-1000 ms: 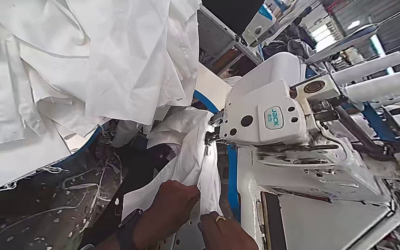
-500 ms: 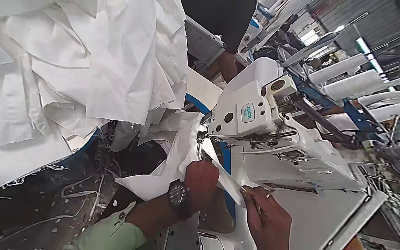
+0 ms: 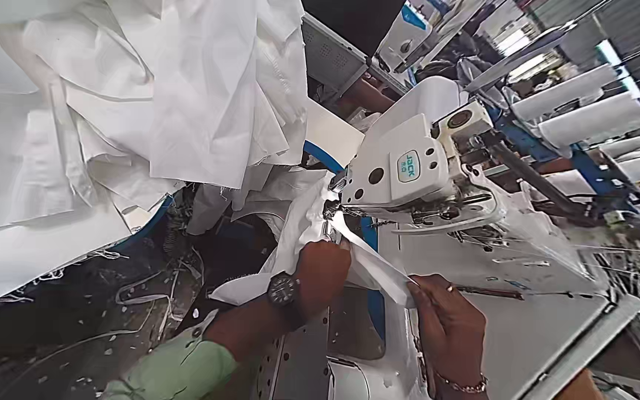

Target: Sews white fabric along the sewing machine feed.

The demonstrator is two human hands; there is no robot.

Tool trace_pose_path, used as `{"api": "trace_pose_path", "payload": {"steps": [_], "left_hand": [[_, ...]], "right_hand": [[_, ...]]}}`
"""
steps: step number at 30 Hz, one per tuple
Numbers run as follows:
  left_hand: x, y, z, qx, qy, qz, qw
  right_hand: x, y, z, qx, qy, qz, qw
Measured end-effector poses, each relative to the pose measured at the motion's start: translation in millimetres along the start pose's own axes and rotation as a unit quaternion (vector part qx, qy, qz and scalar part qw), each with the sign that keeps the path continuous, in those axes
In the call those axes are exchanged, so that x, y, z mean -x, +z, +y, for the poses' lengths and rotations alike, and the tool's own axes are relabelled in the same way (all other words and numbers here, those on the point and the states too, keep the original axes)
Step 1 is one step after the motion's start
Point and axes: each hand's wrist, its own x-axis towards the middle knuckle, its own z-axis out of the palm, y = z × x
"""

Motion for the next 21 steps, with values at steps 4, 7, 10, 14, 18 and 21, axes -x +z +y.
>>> {"api": "trace_pose_path", "payload": {"steps": [4,7,10,14,18,21], "left_hand": [[16,8,17,-0.020,0.006,-0.006,1.000],[43,54,-18,-0.010,0.002,0.310,0.951],[53,69,-42,0.090,0.071,0.352,0.929],[49,80,-49,0.120,0.162,0.346,0.916],[43,83,-56,0.153,0.143,0.357,0.910],[45,85,-54,0.173,0.138,0.378,0.899]], "right_hand": [[10,-1,-7,0.084,-0.009,0.005,0.996],[38,11,-24,0.162,-0.006,-0.024,0.987],[56,27,-58,0.129,-0.010,-0.042,0.991],[46,57,-100,0.051,-0.013,0.012,0.999],[42,70,-97,0.059,-0.040,0.022,0.997],[35,72,-92,0.067,-0.034,0.029,0.997]]}}
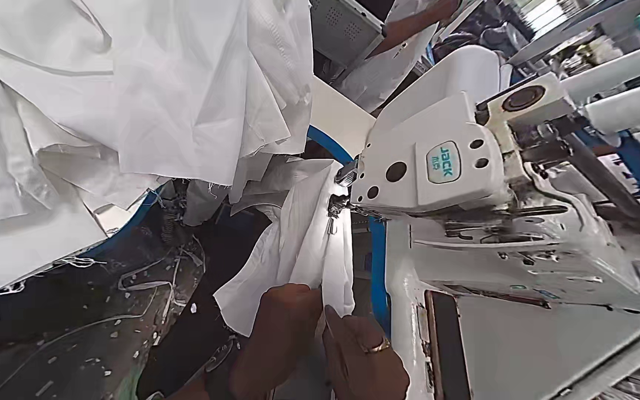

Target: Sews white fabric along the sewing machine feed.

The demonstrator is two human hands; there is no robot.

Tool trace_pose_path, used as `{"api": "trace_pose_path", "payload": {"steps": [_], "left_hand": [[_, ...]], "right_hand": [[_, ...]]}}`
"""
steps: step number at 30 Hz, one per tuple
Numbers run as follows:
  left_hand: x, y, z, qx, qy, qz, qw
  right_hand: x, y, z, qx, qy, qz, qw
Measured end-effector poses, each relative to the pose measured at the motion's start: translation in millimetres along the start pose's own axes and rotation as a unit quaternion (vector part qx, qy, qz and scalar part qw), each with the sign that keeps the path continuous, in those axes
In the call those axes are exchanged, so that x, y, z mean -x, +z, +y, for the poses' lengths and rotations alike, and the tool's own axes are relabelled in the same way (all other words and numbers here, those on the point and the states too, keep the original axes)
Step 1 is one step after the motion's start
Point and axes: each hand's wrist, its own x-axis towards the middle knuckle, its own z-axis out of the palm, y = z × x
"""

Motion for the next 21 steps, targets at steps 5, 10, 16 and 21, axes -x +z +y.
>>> {"api": "trace_pose_path", "payload": {"steps": [5,10,16,21], "left_hand": [[1,8,-14,0.005,0.038,0.075,0.996],[-24,17,-25,-0.023,0.079,0.102,0.991],[-53,27,-31,-0.086,0.069,0.127,0.986],[-82,-10,-32,-0.014,0.059,-0.042,0.997]], "right_hand": [[-4,22,7,-0.045,0.024,0.031,0.998],[-9,41,21,-0.071,0.017,0.065,0.995],[-27,58,35,-0.062,0.040,0.082,0.994],[-36,66,37,-0.047,0.041,0.060,0.996]]}}
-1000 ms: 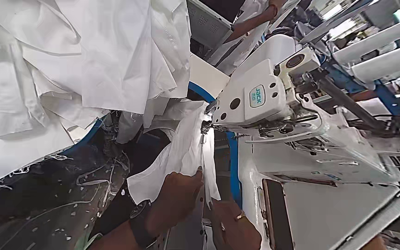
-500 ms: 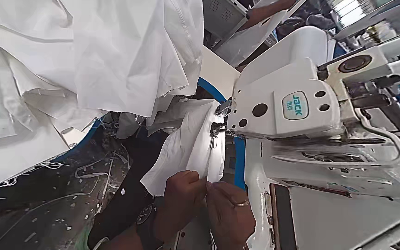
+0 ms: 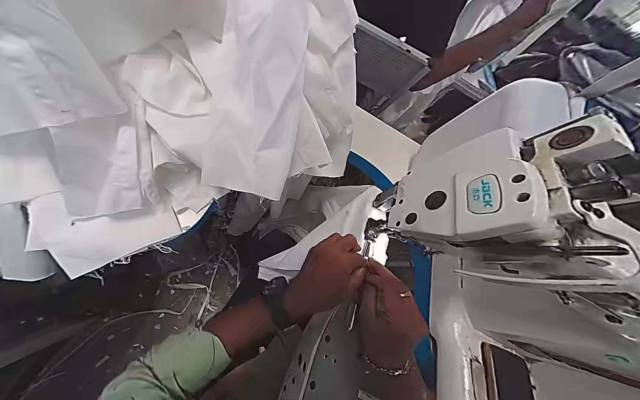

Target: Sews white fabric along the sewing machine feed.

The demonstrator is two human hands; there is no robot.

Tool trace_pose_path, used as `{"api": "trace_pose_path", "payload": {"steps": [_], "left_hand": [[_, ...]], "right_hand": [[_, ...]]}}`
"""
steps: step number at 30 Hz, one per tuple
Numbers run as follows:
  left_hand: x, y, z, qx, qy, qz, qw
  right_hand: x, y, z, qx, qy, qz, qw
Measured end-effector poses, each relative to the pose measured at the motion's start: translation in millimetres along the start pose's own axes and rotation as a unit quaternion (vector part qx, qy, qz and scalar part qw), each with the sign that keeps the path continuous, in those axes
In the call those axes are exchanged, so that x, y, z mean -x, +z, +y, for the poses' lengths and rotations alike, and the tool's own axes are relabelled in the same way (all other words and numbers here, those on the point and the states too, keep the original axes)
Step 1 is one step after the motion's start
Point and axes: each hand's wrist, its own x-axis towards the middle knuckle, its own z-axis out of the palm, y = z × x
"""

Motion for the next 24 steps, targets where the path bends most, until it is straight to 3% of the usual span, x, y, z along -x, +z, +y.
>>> {"api": "trace_pose_path", "payload": {"steps": [2,4,5,6,7,8,9,10,11,12,13,14,15,16,18,20,21,22,24], "left_hand": [[-58,-38,-7,0.019,-0.012,-0.139,0.990],[-109,-47,-39,0.021,-0.006,-0.204,0.979],[-106,-34,-69,0.040,0.011,-0.211,0.977],[-79,-15,-104,0.068,0.043,-0.192,0.978],[-37,1,-120,0.101,0.024,-0.161,0.982],[-1,-3,-89,0.091,-0.209,-0.169,0.959],[21,-1,-77,0.090,-0.341,-0.151,0.924],[34,-3,-82,0.071,-0.375,-0.139,0.914],[40,-12,-93,0.024,-0.333,-0.165,0.928],[44,-26,-110,-0.040,-0.226,-0.197,0.953],[32,-49,-101,-0.079,-0.179,-0.231,0.953],[14,-75,-65,-0.113,-0.168,-0.228,0.952],[0,-102,-16,-0.150,-0.130,-0.154,0.968],[0,-122,32,-0.189,-0.059,-0.034,0.980],[45,-136,91,-0.222,0.042,0.193,0.955],[106,-103,82,-0.226,-0.002,0.363,0.904],[129,-71,61,-0.196,-0.069,0.394,0.895],[149,-42,38,-0.144,-0.152,0.371,0.905],[178,3,17,-0.048,-0.341,0.247,0.906]], "right_hand": [[-4,-1,2,0.021,-0.016,-0.003,1.000],[-1,-2,1,0.022,-0.028,-0.014,0.999],[2,-3,0,0.017,-0.034,-0.012,0.999],[6,-6,-4,0.005,-0.038,-0.007,0.999],[8,-13,-10,-0.014,-0.041,-0.003,0.999],[9,-22,-19,-0.036,-0.044,-0.008,0.998],[9,-32,-29,-0.061,-0.053,-0.034,0.996],[10,-40,-42,-0.089,-0.071,-0.078,0.990],[15,-43,-56,-0.102,-0.104,-0.141,0.979],[20,-38,-69,-0.089,-0.150,-0.219,0.960],[17,-31,-81,-0.058,-0.181,-0.331,0.925],[-1,-23,-91,-0.024,-0.159,-0.489,0.858],[-22,1,-92,0.007,-0.125,-0.559,0.819],[-39,26,-77,0.007,-0.085,-0.530,0.844],[-76,28,-56,-0.053,-0.023,-0.400,0.915],[-126,-27,-77,-0.142,-0.036,-0.293,0.945],[-132,-52,-91,-0.197,-0.053,-0.228,0.952],[-126,-71,-108,-0.257,-0.046,-0.184,0.948],[-103,-92,-135,-0.394,-0.022,-0.132,0.909]]}}
